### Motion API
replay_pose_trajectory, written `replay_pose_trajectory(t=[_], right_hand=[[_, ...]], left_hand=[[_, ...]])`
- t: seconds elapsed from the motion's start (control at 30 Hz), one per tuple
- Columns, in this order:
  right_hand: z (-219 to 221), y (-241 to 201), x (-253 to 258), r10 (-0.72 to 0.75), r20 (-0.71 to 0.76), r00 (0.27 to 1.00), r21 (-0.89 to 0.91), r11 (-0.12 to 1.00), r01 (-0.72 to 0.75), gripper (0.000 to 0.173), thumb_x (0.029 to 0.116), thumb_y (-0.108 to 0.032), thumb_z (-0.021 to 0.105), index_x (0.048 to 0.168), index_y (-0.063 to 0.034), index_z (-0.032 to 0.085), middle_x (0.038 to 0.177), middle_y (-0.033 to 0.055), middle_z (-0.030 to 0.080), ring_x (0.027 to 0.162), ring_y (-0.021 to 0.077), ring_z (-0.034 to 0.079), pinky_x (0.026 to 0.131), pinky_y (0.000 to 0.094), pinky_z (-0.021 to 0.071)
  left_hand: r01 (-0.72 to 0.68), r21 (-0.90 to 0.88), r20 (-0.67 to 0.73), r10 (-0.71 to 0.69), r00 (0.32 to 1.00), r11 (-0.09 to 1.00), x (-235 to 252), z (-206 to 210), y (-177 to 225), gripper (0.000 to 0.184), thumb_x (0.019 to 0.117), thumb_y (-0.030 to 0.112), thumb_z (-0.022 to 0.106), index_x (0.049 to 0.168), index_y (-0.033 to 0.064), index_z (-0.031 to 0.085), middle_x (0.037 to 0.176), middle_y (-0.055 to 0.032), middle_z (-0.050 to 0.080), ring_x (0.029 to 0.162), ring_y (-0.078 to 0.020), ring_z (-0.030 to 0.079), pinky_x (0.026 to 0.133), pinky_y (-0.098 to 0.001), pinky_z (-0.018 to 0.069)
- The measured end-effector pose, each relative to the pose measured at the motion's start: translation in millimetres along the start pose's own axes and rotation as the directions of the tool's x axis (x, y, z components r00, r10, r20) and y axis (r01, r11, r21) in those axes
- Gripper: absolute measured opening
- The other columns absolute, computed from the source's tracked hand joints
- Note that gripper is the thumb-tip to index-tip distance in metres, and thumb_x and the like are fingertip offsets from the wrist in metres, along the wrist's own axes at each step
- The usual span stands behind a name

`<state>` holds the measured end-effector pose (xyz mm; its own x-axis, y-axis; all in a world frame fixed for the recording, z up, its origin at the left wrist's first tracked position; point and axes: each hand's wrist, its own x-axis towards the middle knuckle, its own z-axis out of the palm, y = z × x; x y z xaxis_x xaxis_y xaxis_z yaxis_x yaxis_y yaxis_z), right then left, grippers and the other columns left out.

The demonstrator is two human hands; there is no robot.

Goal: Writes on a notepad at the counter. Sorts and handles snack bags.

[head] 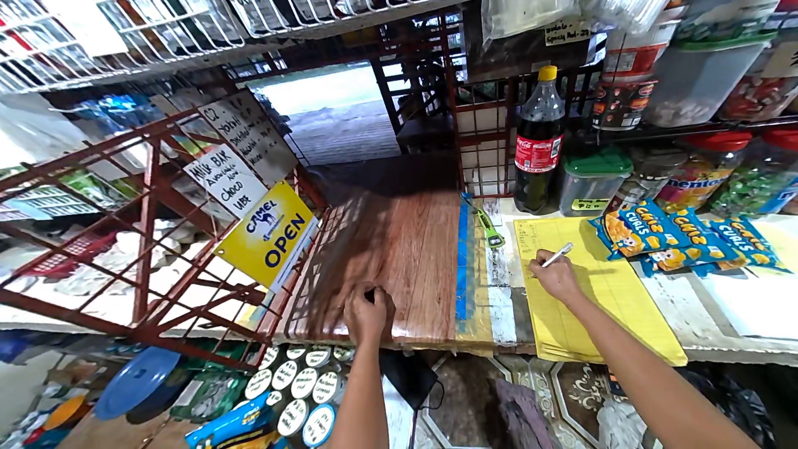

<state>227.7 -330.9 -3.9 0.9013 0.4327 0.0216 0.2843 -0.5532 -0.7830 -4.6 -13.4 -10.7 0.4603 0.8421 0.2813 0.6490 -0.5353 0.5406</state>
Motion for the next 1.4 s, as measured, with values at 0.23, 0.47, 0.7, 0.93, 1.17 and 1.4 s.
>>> replay_pose_trajectory(t=[0.23,0.47,0.7,0.93,1.17,1.4], right_hand=[[-1,2,1,0.001,0.017,1.000,-0.008,1.000,-0.001,0.023,0.0972,-0.016,0.058,0.077,-0.0060,0.054,0.067,0.0040,0.047,0.065,0.0174,0.048,0.064,0.0394,0.0392],[0,-1,2,0.025,0.018,1.000,0.030,0.999,-0.026,0.022,0.0998,-0.018,0.057,0.083,-0.0033,0.059,0.071,0.0069,0.053,0.068,0.0190,0.053,0.066,0.0407,0.0426],[-21,12,2,0.115,0.001,0.993,0.185,0.976,-0.113,0.019,0.0977,-0.010,0.059,0.080,-0.0035,0.056,0.071,0.0055,0.052,0.063,0.0142,0.054,0.064,0.0343,0.0472],[-11,11,-2,0.062,-0.012,0.998,0.030,0.998,-0.062,0.022,0.0974,-0.019,0.063,0.085,-0.0017,0.063,0.074,0.0092,0.060,0.070,0.0207,0.058,0.069,0.0428,0.0463],[-17,16,3,0.123,-0.034,0.992,0.177,0.977,-0.116,0.019,0.0982,-0.012,0.059,0.081,-0.0029,0.058,0.072,0.0067,0.055,0.066,0.0161,0.056,0.066,0.0370,0.0474],[-13,6,-10,0.005,-0.017,1.000,-0.107,0.994,-0.007,0.024,0.1004,-0.018,0.055,0.086,-0.0005,0.061,0.075,0.0129,0.058,0.074,0.0260,0.058,0.070,0.0461,0.0452]], left_hand=[[-0.010,-0.004,-0.015,0.010,1.000,1.000,0,1,-1,0.027,0.1003,0.019,0.060,0.120,0.0031,0.070,0.122,-0.0198,0.069,0.122,-0.0379,0.061,0.108,-0.0586,0.0423],[-0.003,-0.002,-0.016,0.003,1.000,1.000,-1,1,-1,0.027,0.1005,0.019,0.060,0.119,0.0034,0.070,0.122,-0.0194,0.069,0.123,-0.0373,0.061,0.108,-0.0578,0.0424],[-0.016,-0.012,-0.028,0.015,0.999,1.000,0,2,-1,0.026,0.0998,0.018,0.060,0.120,0.0040,0.070,0.122,-0.0191,0.069,0.122,-0.0372,0.062,0.108,-0.0579,0.0421],[-0.003,-0.004,0.002,0.003,1.000,1.000,2,1,-2,0.030,0.1009,0.020,0.058,0.123,0.0036,0.069,0.126,-0.0202,0.068,0.126,-0.0381,0.059,0.110,-0.0582,0.0412],[-0.010,-0.008,-0.007,0.010,1.000,1.000,2,3,-4,0.029,0.1009,0.020,0.059,0.122,0.0033,0.069,0.124,-0.0197,0.068,0.126,-0.0381,0.059,0.110,-0.0580,0.0399],[0.003,-0.007,0.001,-0.003,1.000,1.000,0,-1,2,0.029,0.1010,0.019,0.059,0.123,0.0036,0.069,0.126,-0.0194,0.068,0.127,-0.0375,0.058,0.111,-0.0575,0.0394]])
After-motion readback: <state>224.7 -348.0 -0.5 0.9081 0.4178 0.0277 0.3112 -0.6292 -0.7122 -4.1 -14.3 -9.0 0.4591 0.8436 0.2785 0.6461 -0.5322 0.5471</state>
